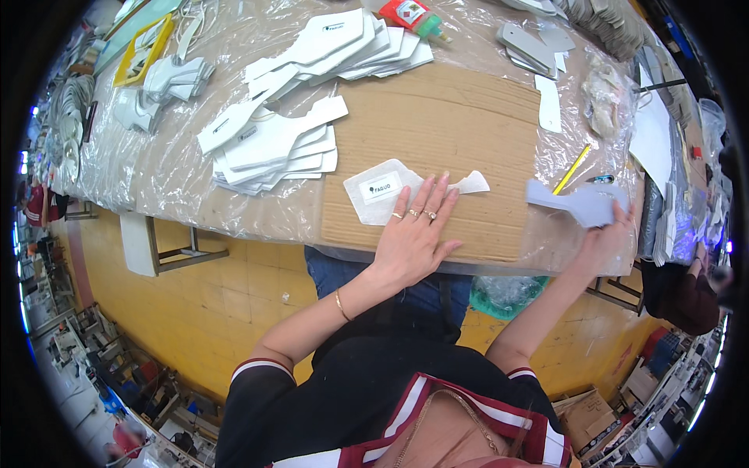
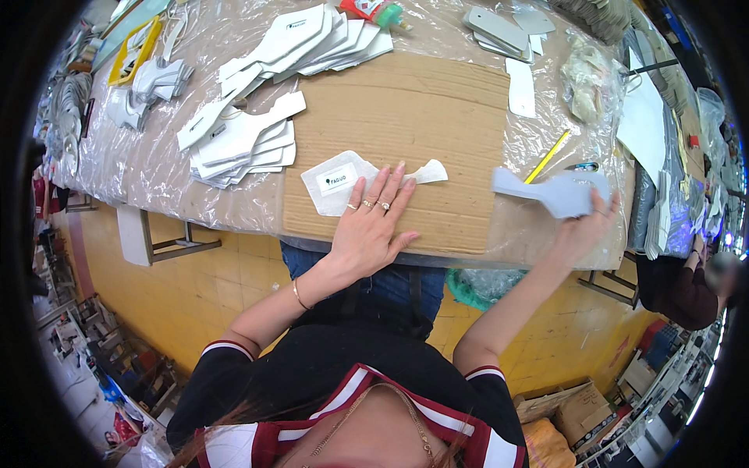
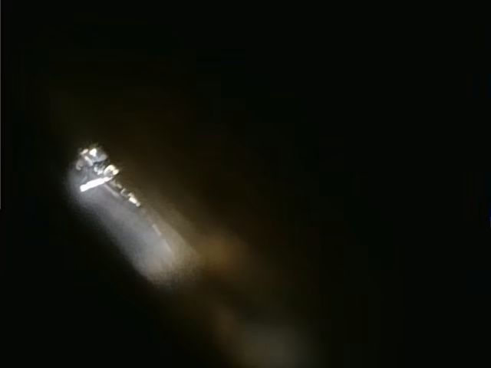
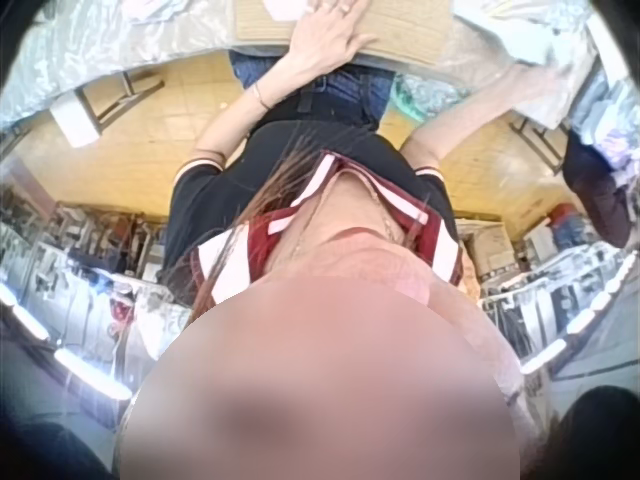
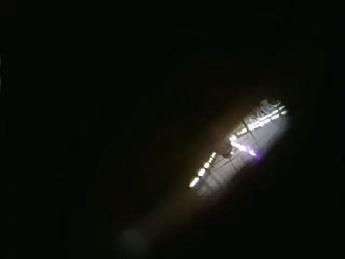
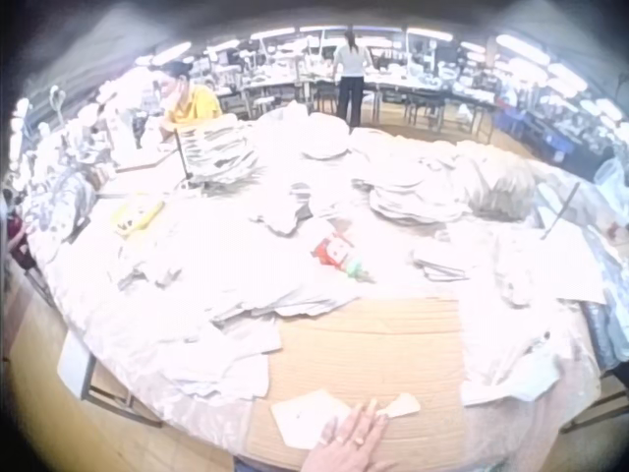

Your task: The person folds white paper tags with a printed logo, aligns edges, and stacks them into neat piles on a workbench. They occasionally use a pencil to mark a tag and continue folding and stacking throughout the clip.

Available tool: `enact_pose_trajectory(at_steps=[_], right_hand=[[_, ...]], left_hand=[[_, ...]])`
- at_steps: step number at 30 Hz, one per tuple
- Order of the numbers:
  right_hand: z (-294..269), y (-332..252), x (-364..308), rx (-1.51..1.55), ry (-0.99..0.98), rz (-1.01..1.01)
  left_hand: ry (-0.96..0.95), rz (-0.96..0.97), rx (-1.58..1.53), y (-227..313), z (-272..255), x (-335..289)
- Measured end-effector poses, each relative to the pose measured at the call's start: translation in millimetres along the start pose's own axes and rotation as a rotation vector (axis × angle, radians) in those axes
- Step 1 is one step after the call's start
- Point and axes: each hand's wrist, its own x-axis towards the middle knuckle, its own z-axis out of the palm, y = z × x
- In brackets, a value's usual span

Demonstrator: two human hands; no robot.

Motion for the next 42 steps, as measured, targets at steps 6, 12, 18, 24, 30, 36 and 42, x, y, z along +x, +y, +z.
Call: enact_pose_trajectory(at_steps=[6,12,18,24,30,36,42], right_hand=[[5.1,-63.4,-68.1,-0.214,-0.263,-0.517],[45.7,-66.9,-196.6,-0.724,-1.499,-0.842],[76.8,-80.6,-182.8,-0.331,-1.303,-0.22],[98.8,-3.9,-169.1,-0.976,-1.326,-0.781],[64.4,9.6,-173.2,-1.107,-1.065,-0.78],[71.4,1.4,-166.3,-1.168,-0.979,-0.778],[92.5,-0.8,-145.8,-1.091,-0.944,-0.793]], left_hand=[[0.287,0.141,-0.456,3.5,-19.6,-2.4],[-0.168,-0.223,-1.904,20.9,-65.0,-25.5],[-0.29,-0.433,-1.69,-15.6,-78.7,-58.0],[-0.634,-0.187,-1.741,-37.4,-85.1,-75.1],[-0.543,-0.181,-1.832,-50.3,-75.8,-51.9],[-0.553,-0.25,-1.889,-54.1,-70.5,-45.3],[-0.513,-0.294,-1.854,-55.7,-65.4,-43.9]])
